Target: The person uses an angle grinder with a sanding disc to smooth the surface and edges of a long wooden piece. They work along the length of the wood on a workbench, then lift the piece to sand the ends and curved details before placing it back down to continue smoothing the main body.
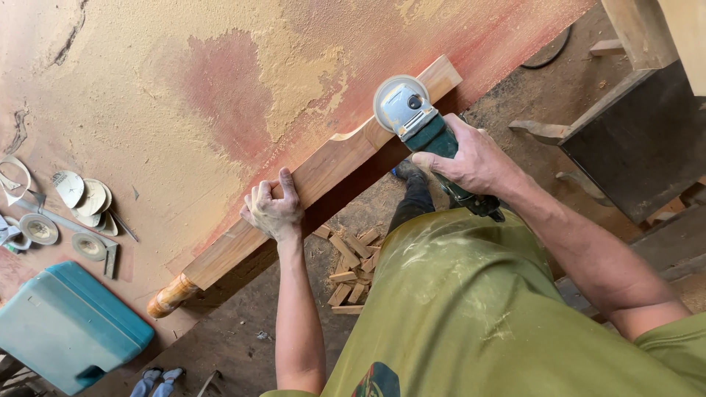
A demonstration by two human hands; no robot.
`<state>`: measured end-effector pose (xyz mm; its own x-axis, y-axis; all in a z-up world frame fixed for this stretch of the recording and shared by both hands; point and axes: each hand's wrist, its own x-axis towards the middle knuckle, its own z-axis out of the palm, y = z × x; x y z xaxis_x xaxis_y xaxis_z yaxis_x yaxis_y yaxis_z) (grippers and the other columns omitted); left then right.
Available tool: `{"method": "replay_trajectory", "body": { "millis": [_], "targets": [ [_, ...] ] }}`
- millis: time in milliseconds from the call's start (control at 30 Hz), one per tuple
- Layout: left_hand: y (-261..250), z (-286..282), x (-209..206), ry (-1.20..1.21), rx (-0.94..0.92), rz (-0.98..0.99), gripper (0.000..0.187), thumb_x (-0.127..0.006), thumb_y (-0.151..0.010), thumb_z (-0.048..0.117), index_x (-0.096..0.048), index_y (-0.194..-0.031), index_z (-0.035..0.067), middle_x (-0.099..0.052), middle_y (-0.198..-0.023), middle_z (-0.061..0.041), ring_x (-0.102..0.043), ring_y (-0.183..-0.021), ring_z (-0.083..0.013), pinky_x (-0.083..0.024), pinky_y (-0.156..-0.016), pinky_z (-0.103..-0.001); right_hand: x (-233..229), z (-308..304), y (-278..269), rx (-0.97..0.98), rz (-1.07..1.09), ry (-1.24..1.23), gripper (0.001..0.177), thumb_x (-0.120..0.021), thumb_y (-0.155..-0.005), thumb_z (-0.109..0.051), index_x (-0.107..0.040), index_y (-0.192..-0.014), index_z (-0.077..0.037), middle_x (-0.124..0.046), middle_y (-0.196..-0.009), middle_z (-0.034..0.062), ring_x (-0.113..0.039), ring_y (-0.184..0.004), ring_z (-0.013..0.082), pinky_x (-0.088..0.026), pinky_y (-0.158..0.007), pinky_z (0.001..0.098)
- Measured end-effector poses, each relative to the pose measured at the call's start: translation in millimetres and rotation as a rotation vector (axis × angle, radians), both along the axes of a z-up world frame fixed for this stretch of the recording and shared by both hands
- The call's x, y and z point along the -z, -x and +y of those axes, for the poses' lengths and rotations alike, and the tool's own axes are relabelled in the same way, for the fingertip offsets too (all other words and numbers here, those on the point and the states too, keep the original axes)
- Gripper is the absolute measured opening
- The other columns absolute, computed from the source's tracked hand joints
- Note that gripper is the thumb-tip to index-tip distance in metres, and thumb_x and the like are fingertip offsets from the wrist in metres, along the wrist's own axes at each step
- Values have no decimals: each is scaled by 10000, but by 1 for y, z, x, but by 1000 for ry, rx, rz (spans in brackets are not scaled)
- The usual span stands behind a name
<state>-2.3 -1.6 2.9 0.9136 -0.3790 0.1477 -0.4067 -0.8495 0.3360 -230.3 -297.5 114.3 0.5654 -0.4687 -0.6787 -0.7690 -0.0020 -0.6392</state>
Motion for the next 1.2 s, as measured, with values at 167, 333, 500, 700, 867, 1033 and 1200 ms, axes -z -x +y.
{"method": "replay_trajectory", "body": {
  "millis": [167,333,500,700,867,1033,1200],
  "targets": [
    [0,-1,-2,-2,1,-6,480,-717,-940,647,-681,-765,201,-643,-772,-30,-613,-802,-218,-385,-927,-348,1,-6,2,38,-22,28,542,-806,-805,-526,-601,-1140,-153,-695,-850,233,-711,-904,427,-532,-762,505],
    [1,-1,-2,2,9,-11,480,-715,-948,642,-676,-769,198,-642,-777,-29,-612,-805,-215,-384,-931,-348,3,-14,9,54,-12,44,537,-820,-809,-508,-599,-1136,-145,-682,-830,244,-706,-886,425,-524,-741,503],
    [-1,2,2,7,11,-2,483,-710,-957,639,-672,-779,191,-638,-785,-33,-612,-817,-219,-381,-940,-352,-5,-20,13,85,-12,39,528,-819,-808,-486,-598,-1123,-124,-674,-829,262,-699,-874,436,-521,-732,506],
    [-3,6,9,-14,6,-4,490,-703,-952,661,-671,-767,209,-631,-773,-11,-599,-799,-201,-380,-933,-337,-4,-29,17,119,-81,72,517,-845,-836,-442,-625,-1136,-84,-690,-894,255,-705,-909,434,-539,-777,519],
    [-5,10,14,-33,6,-8,497,-691,-958,672,-671,-775,211,-631,-779,-12,-599,-800,-206,-379,-929,-346,2,-37,24,140,-49,118,525,-839,-830,-482,-616,-1145,-126,-684,-893,216,-699,-941,425,-529,-766,511],
    [-3,5,7,-24,1,5,501,-687,-961,668,-671,-765,207,-632,-776,-22,-597,-791,-213,-376,-928,-341,15,-45,35,169,-67,137,545,-827,-858,-491,-620,-1171,-95,-688,-925,231,-697,-959,436,-533,-793,522],
    [-1,4,5,-32,0,13,498,-693,-957,657,-665,-761,200,-634,-778,-25,-601,-793,-217,-374,-926,-343,16,-49,43,206,-63,166,544,-832,-871,-494,-623,-1172,-91,-689,-927,221,-696,-949,426,-533,-797,527]
  ]
}}
